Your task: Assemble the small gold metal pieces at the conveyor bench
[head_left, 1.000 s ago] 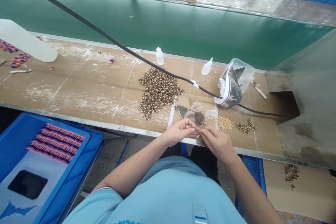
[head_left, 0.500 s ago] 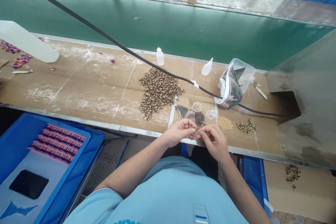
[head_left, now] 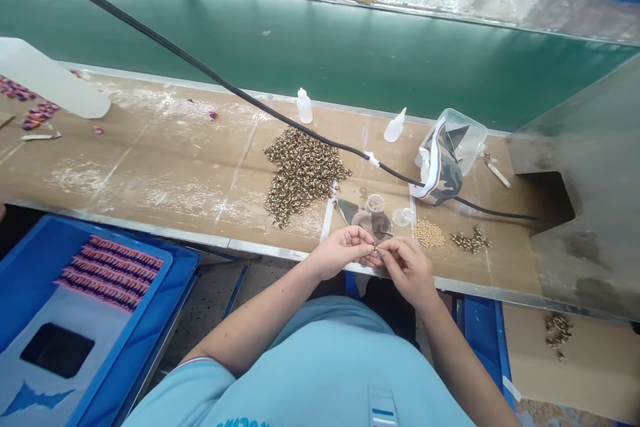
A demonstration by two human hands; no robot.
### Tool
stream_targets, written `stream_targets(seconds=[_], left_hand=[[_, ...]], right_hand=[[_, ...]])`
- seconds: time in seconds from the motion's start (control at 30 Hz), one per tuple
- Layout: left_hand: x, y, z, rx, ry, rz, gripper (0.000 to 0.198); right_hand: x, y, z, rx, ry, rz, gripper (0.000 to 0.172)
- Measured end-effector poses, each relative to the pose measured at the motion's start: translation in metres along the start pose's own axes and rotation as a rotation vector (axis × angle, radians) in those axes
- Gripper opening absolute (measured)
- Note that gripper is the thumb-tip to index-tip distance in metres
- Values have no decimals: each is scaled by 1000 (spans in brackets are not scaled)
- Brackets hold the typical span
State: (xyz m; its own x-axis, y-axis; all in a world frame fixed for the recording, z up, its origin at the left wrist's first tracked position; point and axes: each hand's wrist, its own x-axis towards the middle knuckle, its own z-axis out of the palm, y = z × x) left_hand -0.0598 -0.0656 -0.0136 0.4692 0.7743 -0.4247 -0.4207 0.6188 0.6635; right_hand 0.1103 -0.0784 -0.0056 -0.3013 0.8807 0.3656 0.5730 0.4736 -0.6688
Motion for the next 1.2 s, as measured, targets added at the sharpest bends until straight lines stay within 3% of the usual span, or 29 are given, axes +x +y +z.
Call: stream_targets(seconds=[0.2,0.5,0.63,0.87,1.2], left_hand=[[0,0,1,-8,22,1,43],[0,-3,2,10,29,21,42],[0,-3,2,17,35,26,41],[0,-5,2,4,40,39,41],[-1,-3,5,-51,100,73,34]], right_hand=[[-4,0,-1,-159,44,-143,14],[-6,2,-6,-213,2,-277,24],[-6,2,-7,-158,-3,-227,23],[-14,-2,0,-113,105,-66,20],[-13,11,4,-77,149,114,13]])
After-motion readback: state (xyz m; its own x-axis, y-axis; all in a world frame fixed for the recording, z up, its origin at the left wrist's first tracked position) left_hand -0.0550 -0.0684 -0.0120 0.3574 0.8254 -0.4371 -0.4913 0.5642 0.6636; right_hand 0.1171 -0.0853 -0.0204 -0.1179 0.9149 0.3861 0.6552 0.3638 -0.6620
